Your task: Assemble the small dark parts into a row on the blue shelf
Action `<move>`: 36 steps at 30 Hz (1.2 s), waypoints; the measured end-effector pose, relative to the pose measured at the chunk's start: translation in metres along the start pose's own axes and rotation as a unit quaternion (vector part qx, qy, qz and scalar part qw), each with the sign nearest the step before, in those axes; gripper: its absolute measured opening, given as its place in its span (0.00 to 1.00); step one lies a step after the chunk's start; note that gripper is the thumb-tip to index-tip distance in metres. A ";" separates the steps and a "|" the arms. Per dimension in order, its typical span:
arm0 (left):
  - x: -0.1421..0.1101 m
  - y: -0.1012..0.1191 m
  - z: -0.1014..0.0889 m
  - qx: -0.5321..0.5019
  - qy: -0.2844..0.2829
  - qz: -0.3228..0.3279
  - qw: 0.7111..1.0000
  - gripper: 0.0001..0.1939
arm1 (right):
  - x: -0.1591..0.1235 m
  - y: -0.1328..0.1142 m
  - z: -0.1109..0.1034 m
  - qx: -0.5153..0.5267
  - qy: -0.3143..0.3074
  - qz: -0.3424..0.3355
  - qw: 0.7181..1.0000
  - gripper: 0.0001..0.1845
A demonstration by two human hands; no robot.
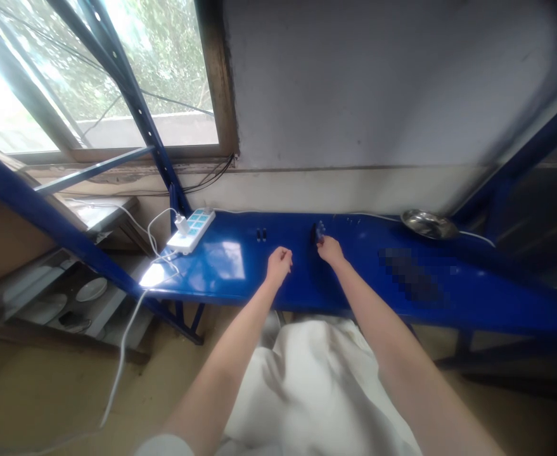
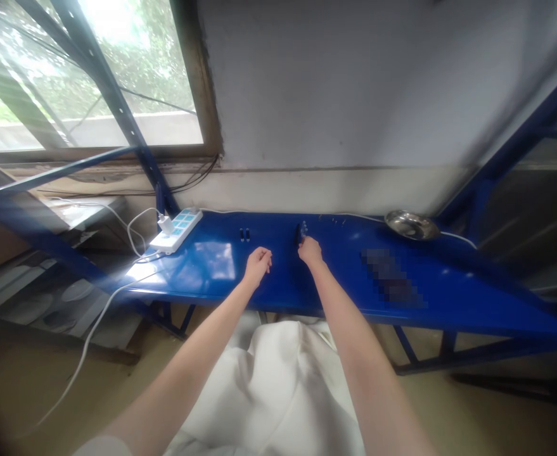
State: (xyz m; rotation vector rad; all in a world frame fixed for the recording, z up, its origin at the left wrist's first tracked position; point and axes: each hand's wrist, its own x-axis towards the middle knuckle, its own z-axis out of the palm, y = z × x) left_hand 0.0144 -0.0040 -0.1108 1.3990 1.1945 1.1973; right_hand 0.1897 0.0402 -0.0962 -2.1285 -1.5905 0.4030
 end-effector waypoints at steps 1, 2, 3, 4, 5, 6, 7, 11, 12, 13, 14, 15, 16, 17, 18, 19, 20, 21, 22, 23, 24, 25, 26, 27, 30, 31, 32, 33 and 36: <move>0.000 0.000 0.000 0.001 0.000 0.000 1.000 0.08 | 0.000 0.001 -0.002 -0.004 0.000 0.009 1.000 0.12; 0.000 0.000 0.000 0.003 -0.002 0.001 1.000 0.09 | -0.001 0.001 -0.003 -0.006 0.001 0.018 1.000 0.12; 0.000 0.000 -0.001 0.004 -0.002 0.001 1.000 0.09 | -0.001 0.002 -0.005 -0.007 0.004 0.026 1.000 0.12; -0.001 0.001 -0.001 0.005 -0.003 0.001 1.000 0.08 | -0.002 0.002 -0.006 -0.008 0.006 0.032 0.999 0.12; -0.001 0.001 -0.001 0.006 -0.004 0.000 1.000 0.08 | -0.003 0.002 -0.006 -0.009 0.009 0.036 0.999 0.12; -0.001 0.001 -0.001 0.006 -0.005 0.000 1.000 0.08 | -0.004 0.002 -0.007 -0.008 0.012 0.039 0.999 0.13; -0.001 0.000 -0.001 0.006 -0.006 -0.001 1.000 0.08 | -0.005 0.001 -0.007 -0.008 0.015 0.041 0.999 0.13; 0.000 0.000 0.000 0.006 -0.003 -0.005 1.000 0.08 | -0.006 0.001 -0.006 -0.005 0.026 0.040 0.999 0.14; 0.000 -0.001 0.000 0.006 -0.003 -0.005 1.000 0.08 | -0.006 0.001 -0.006 -0.006 0.029 0.038 0.999 0.14; 0.000 -0.001 0.000 0.006 -0.003 -0.005 1.000 0.08 | -0.006 0.001 -0.006 -0.007 0.032 0.034 0.999 0.14; 0.000 0.000 0.000 0.007 -0.003 -0.004 1.000 0.08 | -0.006 0.002 -0.005 -0.008 0.035 0.031 0.999 0.14; 0.000 0.000 0.000 0.008 -0.004 -0.004 1.000 0.08 | -0.005 0.003 -0.005 -0.007 0.039 0.028 0.999 0.14; 0.000 0.000 0.000 0.009 -0.005 -0.003 1.000 0.09 | -0.004 0.005 -0.005 -0.004 0.042 0.025 0.999 0.13; 0.000 0.000 0.000 0.009 -0.005 -0.003 1.000 0.09 | -0.004 0.006 -0.005 -0.002 0.044 0.021 0.999 0.13; 0.000 0.000 0.000 0.009 -0.006 -0.002 1.000 0.09 | -0.003 0.007 -0.004 0.001 0.045 0.017 0.999 0.13; -0.001 0.000 0.000 0.009 -0.006 -0.002 1.000 0.09 | -0.001 0.008 -0.004 0.003 0.044 0.013 0.999 0.13; -0.001 0.000 0.000 0.008 -0.005 -0.003 1.000 0.09 | 0.000 0.009 -0.004 0.006 0.041 0.008 0.999 0.13; -0.001 0.000 0.000 0.008 -0.004 -0.004 1.000 0.09 | 0.001 0.010 -0.005 0.008 0.037 0.005 0.999 0.12; -0.001 0.000 0.000 0.007 -0.003 -0.005 1.000 0.09 | 0.002 0.011 -0.005 0.011 0.030 0.003 0.999 0.12; -0.001 0.000 0.000 0.007 -0.003 -0.006 1.000 0.08 | 0.004 0.012 -0.006 0.015 0.020 0.003 1.000 0.12; -0.001 0.000 0.000 0.007 -0.003 -0.005 1.000 0.08 | 0.005 0.013 -0.007 0.023 0.011 0.005 1.000 0.13; -0.001 0.000 0.000 0.006 -0.003 -0.004 1.000 0.08 | 0.005 0.014 -0.009 0.033 0.000 0.009 0.999 0.13; -0.001 0.001 0.000 0.004 -0.004 -0.003 1.000 0.08 | 0.005 0.016 -0.012 0.044 -0.009 0.014 0.999 0.13; -0.001 0.001 0.000 0.002 -0.003 -0.002 1.000 0.08 | 0.005 0.017 -0.015 0.056 -0.015 0.021 0.998 0.13; -0.002 0.002 0.000 -0.004 -0.002 -0.009 1.000 0.08 | -0.003 0.018 -0.024 0.078 -0.015 0.048 0.996 0.12; -0.002 0.003 0.000 -0.005 -0.002 -0.011 1.000 0.08 | -0.007 0.016 -0.026 0.082 -0.008 0.056 0.995 0.11; -0.002 0.003 0.000 -0.005 -0.003 -0.012 1.000 0.08 | -0.013 0.013 -0.027 0.090 0.006 0.060 0.994 0.10; -0.002 0.003 0.000 -0.003 -0.003 -0.011 1.000 0.08 | -0.019 0.008 -0.027 0.100 0.024 0.055 0.993 0.11; -0.003 0.003 0.000 0.003 0.000 -0.003 1.000 0.08 | -0.039 -0.016 -0.018 0.160 0.110 -0.036 0.980 0.14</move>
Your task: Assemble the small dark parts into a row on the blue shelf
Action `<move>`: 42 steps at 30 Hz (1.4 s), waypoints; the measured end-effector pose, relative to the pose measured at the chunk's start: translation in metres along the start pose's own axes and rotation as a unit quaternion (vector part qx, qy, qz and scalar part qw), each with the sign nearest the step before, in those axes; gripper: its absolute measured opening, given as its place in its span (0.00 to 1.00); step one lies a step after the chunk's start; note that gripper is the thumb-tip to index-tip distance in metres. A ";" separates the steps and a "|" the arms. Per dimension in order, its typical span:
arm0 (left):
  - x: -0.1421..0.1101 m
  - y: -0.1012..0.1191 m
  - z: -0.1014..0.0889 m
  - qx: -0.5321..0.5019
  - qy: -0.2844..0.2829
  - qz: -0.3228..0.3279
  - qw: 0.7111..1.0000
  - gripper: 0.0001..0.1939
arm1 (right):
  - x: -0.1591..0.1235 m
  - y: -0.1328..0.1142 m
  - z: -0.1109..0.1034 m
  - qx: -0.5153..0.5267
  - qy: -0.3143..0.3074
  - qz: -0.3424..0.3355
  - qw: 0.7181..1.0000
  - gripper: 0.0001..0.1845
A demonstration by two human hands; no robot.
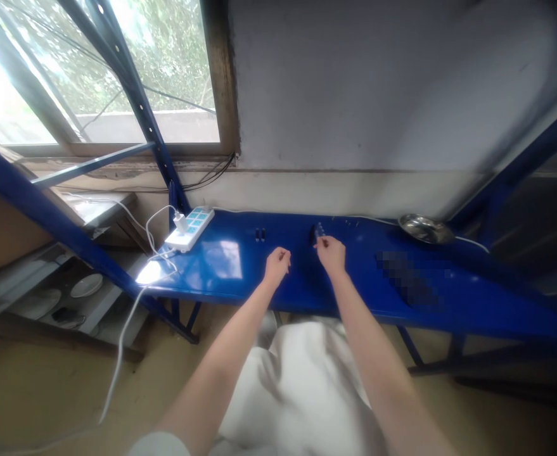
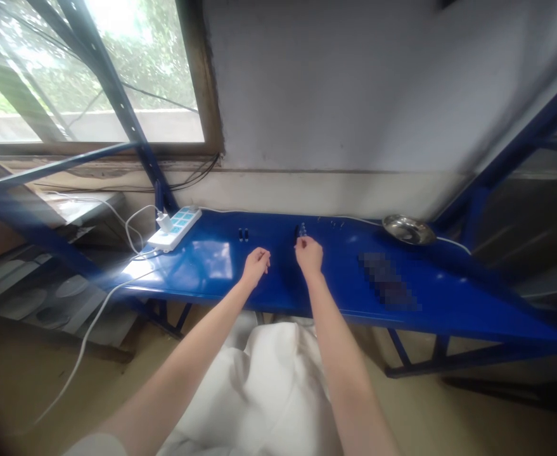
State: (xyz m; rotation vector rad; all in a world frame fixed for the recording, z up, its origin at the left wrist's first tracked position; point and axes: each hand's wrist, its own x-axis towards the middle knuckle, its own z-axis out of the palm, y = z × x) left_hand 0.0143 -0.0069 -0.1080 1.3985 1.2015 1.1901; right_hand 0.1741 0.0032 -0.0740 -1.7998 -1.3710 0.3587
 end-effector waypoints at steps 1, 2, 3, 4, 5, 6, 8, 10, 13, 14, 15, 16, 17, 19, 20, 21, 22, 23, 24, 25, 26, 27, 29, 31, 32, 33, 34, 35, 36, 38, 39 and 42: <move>0.000 0.000 0.000 0.001 0.002 0.003 1.000 0.08 | -0.007 -0.007 0.007 0.021 0.017 -0.045 0.999 0.15; 0.000 0.000 0.000 0.002 0.003 0.007 1.000 0.08 | -0.013 -0.014 0.014 0.036 0.037 -0.079 0.996 0.16; 0.000 0.000 0.000 0.003 0.004 0.010 1.000 0.08 | -0.019 -0.020 0.021 0.049 0.057 -0.102 0.992 0.17; 0.000 0.001 0.000 0.004 0.005 0.011 1.000 0.08 | -0.024 -0.024 0.028 0.062 0.068 -0.120 0.989 0.18; 0.000 0.001 -0.001 0.005 0.006 0.012 1.000 0.08 | -0.027 -0.026 0.034 0.071 0.077 -0.129 0.986 0.18; 0.000 0.001 -0.001 0.005 0.007 0.011 1.000 0.09 | -0.030 -0.027 0.040 0.079 0.080 -0.135 0.984 0.19; 0.000 0.002 -0.001 0.002 0.006 0.010 1.000 0.09 | -0.033 -0.026 0.048 0.090 0.081 -0.137 0.983 0.19; 0.000 0.002 -0.001 0.001 0.004 0.009 1.000 0.09 | -0.033 -0.022 0.051 0.097 0.080 -0.137 0.983 0.18; 0.000 0.001 -0.001 -0.002 0.000 0.013 1.000 0.09 | -0.034 -0.017 0.053 0.099 0.078 -0.141 0.982 0.18; 0.000 0.000 -0.001 -0.003 -0.001 0.015 1.000 0.09 | -0.034 -0.016 0.052 0.099 0.077 -0.144 0.982 0.18; 0.000 0.000 -0.001 -0.006 -0.001 0.018 1.000 0.10 | -0.035 -0.015 0.052 0.099 0.075 -0.146 0.981 0.18; 0.000 -0.001 -0.001 -0.010 0.001 0.020 1.000 0.10 | -0.035 -0.015 0.052 0.099 0.075 -0.147 0.981 0.18; 0.000 -0.001 0.000 -0.017 0.005 0.021 1.000 0.10 | -0.035 -0.015 0.052 0.098 0.074 -0.146 0.982 0.17; 0.001 0.001 0.000 -0.028 0.012 0.018 0.999 0.09 | -0.036 -0.015 0.051 0.096 0.071 -0.138 0.983 0.17; 0.002 0.003 -0.001 -0.029 0.011 0.015 0.999 0.09 | -0.036 -0.015 0.051 0.095 0.071 -0.134 0.984 0.17; 0.004 0.006 -0.002 -0.026 0.007 0.012 1.000 0.09 | -0.036 -0.015 0.051 0.094 0.070 -0.131 0.984 0.17; 0.008 0.011 -0.004 -0.020 0.002 0.012 1.000 0.09 | -0.036 -0.015 0.051 0.095 0.070 -0.129 0.985 0.17; 0.012 0.017 -0.007 -0.010 -0.004 0.015 1.000 0.08 | -0.036 -0.015 0.051 0.097 0.071 -0.130 0.984 0.18; 0.019 0.025 -0.011 0.001 -0.004 0.025 1.000 0.08 | -0.036 -0.015 0.051 0.098 0.070 -0.133 0.984 0.18; 0.027 0.034 -0.016 0.012 0.003 0.043 0.999 0.08 | -0.036 -0.014 0.051 0.098 0.069 -0.137 0.983 0.18; 0.036 0.044 -0.022 0.029 0.011 0.058 0.998 0.07 | -0.036 -0.014 0.051 0.098 0.067 -0.140 0.983 0.18; 0.045 0.055 -0.028 0.053 0.015 0.074 0.996 0.07 | -0.036 -0.014 0.051 0.097 0.064 -0.141 0.983 0.19; 0.065 0.076 -0.041 0.123 0.019 0.116 0.985 0.07 | -0.037 -0.014 0.050 0.095 0.057 -0.139 0.984 0.19; 0.083 0.091 -0.053 0.220 0.011 0.167 0.961 0.06 | -0.037 -0.015 0.049 0.096 0.051 -0.134 0.985 0.19; 0.090 0.096 -0.059 0.270 -0.004 0.193 0.943 0.05 | -0.038 -0.015 0.049 0.097 0.049 -0.133 0.985 0.19; 0.097 0.098 -0.064 0.319 -0.034 0.211 0.924 0.04 | -0.038 -0.015 0.049 0.098 0.048 -0.131 0.985 0.19; 0.102 0.099 -0.068 0.366 -0.070 0.220 0.902 0.05 | -0.038 -0.015 0.049 0.099 0.047 -0.129 0.986 0.19; 0.106 0.097 -0.073 0.407 -0.099 0.222 0.881 0.07 | -0.038 -0.015 0.048 0.101 0.045 -0.127 0.986 0.19; 0.110 0.095 -0.076 0.440 -0.125 0.214 0.863 0.09 | -0.038 -0.015 0.048 0.103 0.042 -0.126 0.986 0.19; 0.115 0.087 -0.082 0.484 -0.157 0.183 0.841 0.14 | -0.038 -0.015 0.048 0.107 0.036 -0.125 0.986 0.19; 0.118 0.082 -0.084 0.495 -0.165 0.167 0.836 0.16 | -0.037 -0.015 0.049 0.107 0.034 -0.124 0.986 0.19; 0.123 0.070 -0.087 0.509 -0.177 0.144 0.830 0.17 | -0.036 -0.014 0.049 0.104 0.035 -0.121 0.987 0.19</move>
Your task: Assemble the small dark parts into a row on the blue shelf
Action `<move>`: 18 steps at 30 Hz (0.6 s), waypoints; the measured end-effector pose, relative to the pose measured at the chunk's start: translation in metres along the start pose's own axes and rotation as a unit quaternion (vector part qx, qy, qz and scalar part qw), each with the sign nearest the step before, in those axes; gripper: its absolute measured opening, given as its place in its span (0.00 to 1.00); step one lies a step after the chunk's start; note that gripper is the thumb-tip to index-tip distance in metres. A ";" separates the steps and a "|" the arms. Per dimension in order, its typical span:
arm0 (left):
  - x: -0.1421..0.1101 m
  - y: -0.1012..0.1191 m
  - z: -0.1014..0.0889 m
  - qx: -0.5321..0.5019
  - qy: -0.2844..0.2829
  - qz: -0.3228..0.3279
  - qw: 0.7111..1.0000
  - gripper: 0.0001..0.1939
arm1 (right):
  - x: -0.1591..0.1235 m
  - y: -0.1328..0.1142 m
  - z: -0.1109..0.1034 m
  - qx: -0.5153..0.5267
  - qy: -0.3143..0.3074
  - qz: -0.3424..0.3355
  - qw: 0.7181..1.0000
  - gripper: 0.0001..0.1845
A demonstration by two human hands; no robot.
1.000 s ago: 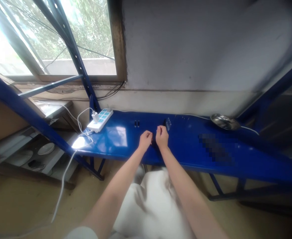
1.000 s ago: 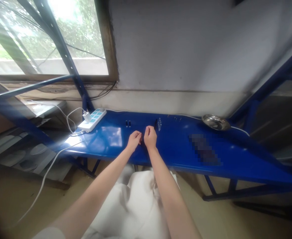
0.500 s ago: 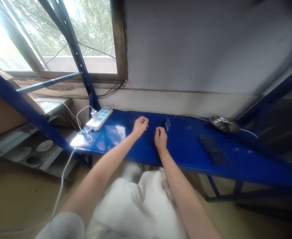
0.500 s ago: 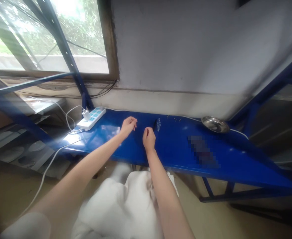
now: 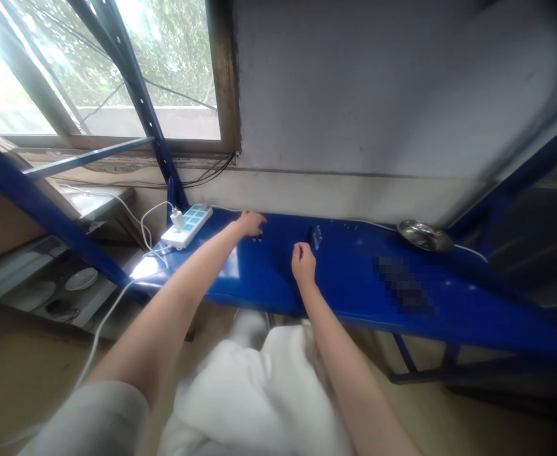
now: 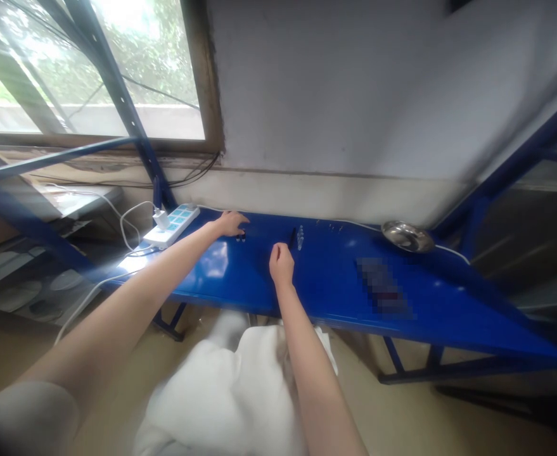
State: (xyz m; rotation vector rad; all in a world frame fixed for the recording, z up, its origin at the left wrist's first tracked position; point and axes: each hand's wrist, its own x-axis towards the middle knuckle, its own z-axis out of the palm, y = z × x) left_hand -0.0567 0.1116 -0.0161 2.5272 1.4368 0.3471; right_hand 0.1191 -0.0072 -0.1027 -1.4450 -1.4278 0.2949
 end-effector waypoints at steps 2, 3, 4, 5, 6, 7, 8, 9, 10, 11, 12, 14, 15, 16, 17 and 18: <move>0.002 -0.003 0.006 0.014 -0.005 0.002 1.000 0.17 | 0.000 0.001 0.000 -0.002 0.002 0.003 1.000 0.18; 0.003 -0.004 0.008 0.027 -0.008 0.003 1.000 0.17 | 0.000 0.001 0.000 -0.001 0.002 0.005 1.000 0.18; 0.004 -0.004 0.010 0.045 -0.011 0.004 0.999 0.18 | 0.000 0.001 0.001 0.000 0.002 0.005 1.000 0.18; 0.004 -0.004 0.012 0.064 -0.016 0.005 0.998 0.18 | 0.000 0.002 0.001 0.003 0.002 0.005 1.000 0.18; 0.005 -0.004 0.014 0.084 -0.022 0.008 0.996 0.18 | 0.000 0.002 0.001 0.007 0.002 0.004 1.000 0.18; 0.005 -0.003 0.015 0.102 -0.029 0.011 0.994 0.18 | 0.000 0.002 0.001 0.011 0.003 0.003 1.000 0.18; 0.006 -0.002 0.016 0.118 -0.036 0.014 0.992 0.18 | 0.000 0.003 0.001 0.016 0.005 0.000 1.000 0.18; 0.006 -0.002 0.016 0.132 -0.041 0.018 0.990 0.18 | 0.000 0.003 0.001 0.020 0.008 -0.003 1.000 0.19; 0.006 -0.001 0.016 0.143 -0.046 0.020 0.988 0.19 | 0.000 0.004 0.002 0.024 0.012 -0.006 1.000 0.19; 0.006 0.000 0.016 0.152 -0.049 0.021 0.987 0.19 | 0.001 0.004 0.002 0.026 0.015 -0.008 1.000 0.19; 0.006 0.000 0.016 0.159 -0.051 0.021 0.986 0.19 | 0.001 0.004 0.002 0.028 0.016 -0.009 0.999 0.19; 0.006 0.001 0.015 0.164 -0.055 0.019 0.985 0.19 | 0.001 0.004 0.002 0.030 0.014 -0.007 0.999 0.19; 0.006 0.002 0.015 0.163 -0.057 0.018 0.985 0.19 | 0.001 0.004 0.002 0.030 0.012 -0.005 0.999 0.19; 0.006 0.002 0.015 0.161 -0.057 0.016 0.985 0.19 | 0.001 0.004 0.002 0.029 0.010 -0.004 1.000 0.18; 0.006 0.002 0.016 0.158 -0.056 0.015 0.986 0.18 | 0.001 0.004 0.002 0.029 0.010 -0.005 1.000 0.18; 0.006 0.002 0.016 0.155 -0.054 0.015 0.986 0.17 | 0.001 0.004 0.002 0.028 0.012 -0.006 1.000 0.18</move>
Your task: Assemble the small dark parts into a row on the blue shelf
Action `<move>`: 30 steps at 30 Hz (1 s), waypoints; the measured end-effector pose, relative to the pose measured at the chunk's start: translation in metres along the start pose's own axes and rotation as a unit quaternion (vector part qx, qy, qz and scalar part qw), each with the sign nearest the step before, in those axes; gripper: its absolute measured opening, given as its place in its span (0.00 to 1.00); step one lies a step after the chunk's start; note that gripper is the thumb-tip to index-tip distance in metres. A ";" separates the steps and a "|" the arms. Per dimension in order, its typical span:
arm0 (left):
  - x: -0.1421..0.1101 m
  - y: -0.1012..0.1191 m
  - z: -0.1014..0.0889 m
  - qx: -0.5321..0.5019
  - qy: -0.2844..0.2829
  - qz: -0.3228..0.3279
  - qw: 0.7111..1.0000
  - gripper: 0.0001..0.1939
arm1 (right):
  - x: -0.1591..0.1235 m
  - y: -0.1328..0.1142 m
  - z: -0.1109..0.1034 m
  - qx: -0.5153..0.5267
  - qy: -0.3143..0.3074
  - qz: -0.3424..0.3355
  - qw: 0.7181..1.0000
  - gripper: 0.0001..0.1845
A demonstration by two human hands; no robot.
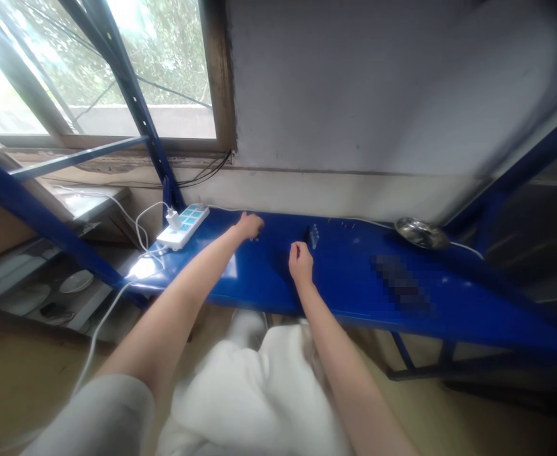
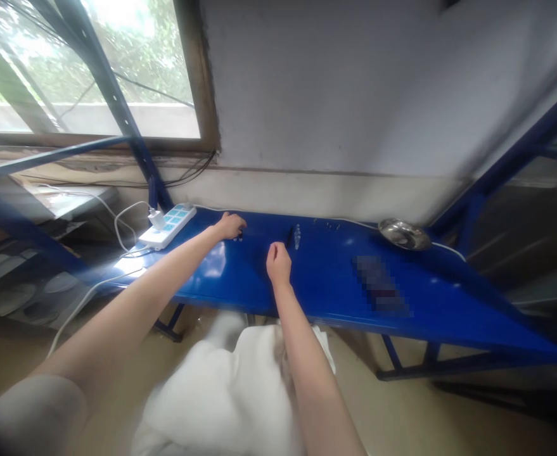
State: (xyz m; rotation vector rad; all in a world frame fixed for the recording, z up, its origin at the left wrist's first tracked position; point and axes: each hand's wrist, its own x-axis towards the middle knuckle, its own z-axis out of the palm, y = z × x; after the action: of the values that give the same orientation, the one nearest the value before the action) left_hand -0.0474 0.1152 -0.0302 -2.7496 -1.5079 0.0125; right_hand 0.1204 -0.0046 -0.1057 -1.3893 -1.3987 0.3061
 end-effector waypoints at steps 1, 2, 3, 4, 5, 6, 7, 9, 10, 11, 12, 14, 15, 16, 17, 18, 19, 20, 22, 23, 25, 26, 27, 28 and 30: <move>0.000 0.000 0.000 -0.004 0.002 0.001 1.000 0.16 | 0.000 0.000 0.000 0.000 0.002 -0.002 1.000 0.18; 0.000 0.000 0.001 -0.009 0.005 0.002 1.000 0.15 | 0.000 0.000 0.000 0.000 0.002 -0.004 1.000 0.18; 0.000 0.000 0.001 -0.015 0.008 0.004 1.000 0.13 | 0.000 0.000 0.000 0.001 0.002 -0.004 1.000 0.18; 0.000 0.001 0.002 -0.021 0.011 0.006 1.000 0.12 | 0.000 0.000 0.000 0.002 0.001 -0.004 1.000 0.18; 0.000 0.002 0.002 -0.029 0.016 0.009 0.999 0.11 | 0.000 0.000 0.000 0.002 0.001 -0.004 1.000 0.18; 0.000 0.003 0.002 -0.038 0.023 0.012 0.999 0.09 | 0.000 0.000 0.000 0.001 0.001 -0.004 1.000 0.18; 0.000 0.005 0.001 -0.052 0.036 0.014 0.998 0.08 | 0.000 0.001 0.000 0.000 0.000 -0.004 1.000 0.18; -0.001 0.011 0.001 -0.101 0.076 0.016 0.992 0.06 | 0.000 0.002 0.001 -0.006 0.001 -0.006 1.000 0.18; -0.003 0.015 0.000 -0.139 0.102 0.016 0.985 0.05 | 0.001 0.003 0.002 -0.011 0.002 -0.008 1.000 0.18; -0.005 0.020 0.001 -0.186 0.128 0.014 0.974 0.04 | 0.001 0.004 0.003 -0.016 0.002 -0.009 1.000 0.18; -0.008 0.027 0.002 -0.238 0.152 0.013 0.959 0.04 | 0.002 0.004 0.003 -0.021 0.003 -0.008 1.000 0.19; -0.015 0.041 0.006 -0.344 0.188 0.007 0.920 0.06 | 0.003 0.006 0.004 -0.029 0.001 -0.002 1.000 0.19; -0.020 0.048 0.010 -0.391 0.200 0.006 0.898 0.07 | 0.003 0.006 0.004 -0.031 -0.002 0.002 1.000 0.20; -0.025 0.055 0.014 -0.437 0.208 0.000 0.875 0.07 | 0.003 0.007 0.004 -0.032 -0.004 0.006 0.999 0.20; -0.029 0.061 0.020 -0.482 0.212 -0.006 0.850 0.08 | 0.003 0.007 0.004 -0.034 -0.006 0.008 0.999 0.21; -0.034 0.066 0.027 -0.528 0.214 -0.010 0.822 0.08 | 0.003 0.007 0.004 -0.036 -0.010 0.010 0.999 0.22; -0.038 0.071 0.034 -0.566 0.214 -0.012 0.796 0.08 | 0.003 0.007 0.004 -0.040 -0.015 0.010 0.999 0.22; -0.042 0.074 0.041 -0.595 0.218 -0.018 0.774 0.08 | 0.002 0.006 0.004 -0.044 -0.021 0.008 0.999 0.22; -0.050 0.079 0.054 -0.634 0.231 -0.041 0.737 0.09 | 0.001 0.005 0.004 -0.048 -0.034 -0.001 0.998 0.22; -0.054 0.081 0.059 -0.652 0.234 -0.052 0.719 0.09 | 0.001 0.004 0.004 -0.048 -0.040 -0.009 0.998 0.21; -0.061 0.084 0.068 -0.683 0.236 -0.070 0.688 0.09 | 0.000 0.003 0.003 -0.044 -0.054 -0.025 0.997 0.20; -0.065 0.086 0.070 -0.696 0.236 -0.076 0.674 0.09 | -0.001 0.002 0.003 -0.042 -0.061 -0.033 0.997 0.20; -0.068 0.087 0.073 -0.705 0.236 -0.083 0.663 0.10 | -0.001 0.001 0.003 -0.040 -0.068 -0.041 0.996 0.20; -0.070 0.088 0.074 -0.711 0.237 -0.090 0.656 0.10 | -0.002 0.001 0.003 -0.041 -0.075 -0.050 0.995 0.20; -0.073 0.090 0.077 -0.710 0.241 -0.105 0.653 0.09 | -0.002 0.000 0.003 -0.047 -0.082 -0.067 0.993 0.19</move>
State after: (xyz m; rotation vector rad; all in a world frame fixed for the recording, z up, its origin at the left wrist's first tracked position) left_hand -0.0119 0.0052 -0.1078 -2.5547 -1.9834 -2.6769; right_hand 0.1175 -0.0047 -0.1082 -1.3630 -1.6508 0.2747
